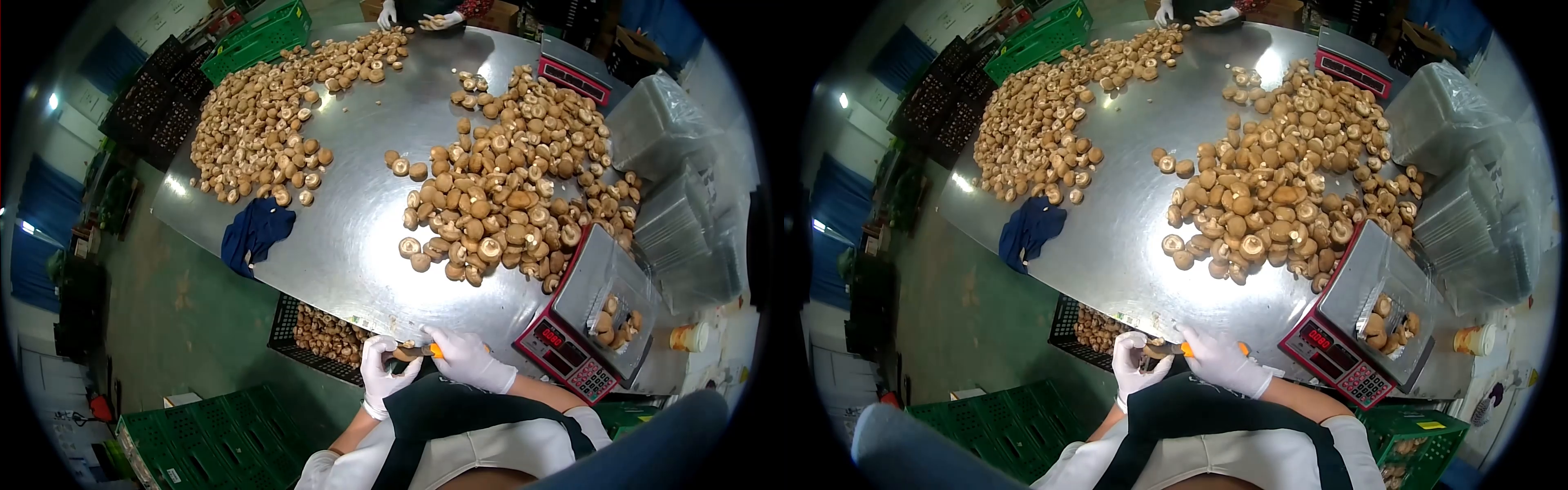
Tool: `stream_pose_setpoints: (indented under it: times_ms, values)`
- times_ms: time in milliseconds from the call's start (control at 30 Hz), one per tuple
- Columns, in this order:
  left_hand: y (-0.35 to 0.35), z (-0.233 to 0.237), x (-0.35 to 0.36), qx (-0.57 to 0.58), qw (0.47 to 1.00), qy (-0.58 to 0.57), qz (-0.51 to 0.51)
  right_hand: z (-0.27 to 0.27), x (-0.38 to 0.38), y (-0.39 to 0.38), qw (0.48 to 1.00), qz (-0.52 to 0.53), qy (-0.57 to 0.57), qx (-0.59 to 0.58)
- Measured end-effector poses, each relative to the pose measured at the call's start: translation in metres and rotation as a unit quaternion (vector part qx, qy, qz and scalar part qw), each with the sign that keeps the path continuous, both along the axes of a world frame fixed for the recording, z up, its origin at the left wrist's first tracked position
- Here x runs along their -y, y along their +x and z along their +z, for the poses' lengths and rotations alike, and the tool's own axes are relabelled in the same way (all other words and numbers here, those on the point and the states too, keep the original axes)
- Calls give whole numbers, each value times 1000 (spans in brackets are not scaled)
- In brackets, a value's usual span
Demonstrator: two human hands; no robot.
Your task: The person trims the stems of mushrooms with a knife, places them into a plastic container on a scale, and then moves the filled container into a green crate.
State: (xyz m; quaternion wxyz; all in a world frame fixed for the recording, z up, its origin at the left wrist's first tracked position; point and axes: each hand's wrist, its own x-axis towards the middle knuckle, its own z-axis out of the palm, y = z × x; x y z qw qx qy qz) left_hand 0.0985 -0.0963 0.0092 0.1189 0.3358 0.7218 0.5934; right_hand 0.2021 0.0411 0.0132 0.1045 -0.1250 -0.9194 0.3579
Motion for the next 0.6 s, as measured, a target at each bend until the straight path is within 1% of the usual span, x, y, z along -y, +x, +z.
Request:
stream_pose_setpoints:
  times_ms: [33, 100, 133, 167, 200, 267, 400, 433, 500, 567, 600]
  values:
    - [-1, -3, -1, 0, 1000, 0, -1, 2, -1, -1, 1000, -6, -8, 10]
    - [-3, -6, -2, -126, 991, -13, 38, 4, 0, -3, 1000, -13, -16, 19]
    - [-4, -5, -2, -126, 991, -13, 37, 4, 2, -3, 998, 6, -34, 50]
    - [-6, -1, -3, -171, 984, -18, 42, 6, 3, -4, 995, 25, -53, 81]
    - [-7, 2, -4, -216, 975, -23, 45, 10, 3, -7, 995, 23, -53, 81]
    - [-8, 6, -5, -233, 971, -21, 47, 19, 3, -11, 992, 13, -92, 90]
    - [-14, 6, -2, -293, 955, -16, 41, 13, 5, -12, 992, 3, -79, 94]
    - [-15, 8, -2, -293, 955, -16, 41, 8, 3, -7, 991, -2, -78, 113]
    - [-18, 15, -2, -307, 949, -9, 69, -3, -6, 3, 989, -7, -75, 128]
    - [-23, 20, 0, -306, 949, -20, 73, -12, -17, 12, 950, -13, -62, 307]
    - [-23, 20, 2, -308, 948, -28, 71, -12, -19, 16, 950, -11, -60, 308]
